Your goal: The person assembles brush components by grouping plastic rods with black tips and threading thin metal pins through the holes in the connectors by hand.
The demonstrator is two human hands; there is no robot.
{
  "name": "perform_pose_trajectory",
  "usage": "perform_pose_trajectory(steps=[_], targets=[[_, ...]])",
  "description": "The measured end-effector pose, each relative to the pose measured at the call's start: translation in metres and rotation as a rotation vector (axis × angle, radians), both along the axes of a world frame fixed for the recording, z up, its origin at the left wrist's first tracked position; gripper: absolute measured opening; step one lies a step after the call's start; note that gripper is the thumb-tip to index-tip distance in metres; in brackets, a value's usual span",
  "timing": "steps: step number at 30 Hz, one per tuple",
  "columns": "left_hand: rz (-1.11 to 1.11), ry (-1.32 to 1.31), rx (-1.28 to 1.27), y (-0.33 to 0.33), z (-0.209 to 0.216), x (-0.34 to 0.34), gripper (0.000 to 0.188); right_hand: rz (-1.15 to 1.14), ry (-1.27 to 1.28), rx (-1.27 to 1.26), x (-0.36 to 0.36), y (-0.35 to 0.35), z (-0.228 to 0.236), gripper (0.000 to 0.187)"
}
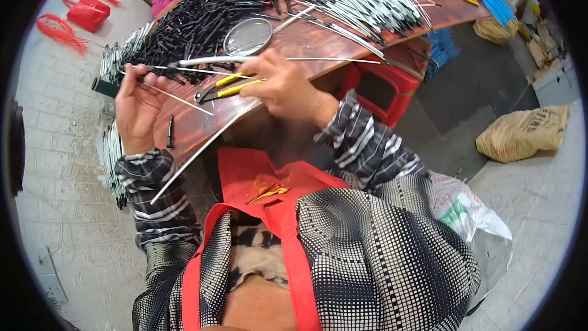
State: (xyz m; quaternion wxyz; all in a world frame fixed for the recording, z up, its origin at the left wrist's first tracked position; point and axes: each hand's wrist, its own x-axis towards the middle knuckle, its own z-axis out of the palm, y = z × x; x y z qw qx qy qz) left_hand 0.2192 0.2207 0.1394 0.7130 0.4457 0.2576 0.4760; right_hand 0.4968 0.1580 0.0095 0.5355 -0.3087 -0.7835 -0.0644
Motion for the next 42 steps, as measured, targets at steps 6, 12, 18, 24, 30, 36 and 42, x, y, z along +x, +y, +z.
perform_pose_trajectory(steps=[6,12,18,24,30,36,42], targets=[[-0.251,-0.095,0.029,0.013,0.011,0.025,0.04,-0.219,-0.326,0.13,0.043,0.037,-0.008,0.035],[-0.455,-0.248,0.185,-0.01,0.02,0.03,0.037,-0.191,-0.522,0.084,0.043,0.052,-0.019,0.04],[-0.377,-0.249,0.531,-0.073,0.038,-0.011,0.033,-0.085,-0.193,-0.415,0.094,0.019,-0.021,0.028],[-0.307,-0.25,0.644,-0.111,0.02,-0.017,0.031,-0.836,-0.256,-0.694,0.146,0.071,-0.048,0.023],[0.009,-0.209,0.326,-0.093,-0.002,-0.01,0.033,-0.653,-0.116,-0.801,0.149,0.073,-0.034,0.024],[0.114,-0.043,0.269,-0.063,-0.005,-0.015,0.031,0.14,0.546,-0.96,0.096,0.01,0.063,0.01],[0.289,0.131,0.133,-0.042,-0.003,-0.006,0.028,0.474,0.569,-1.005,0.033,-0.015,0.093,0.013]])
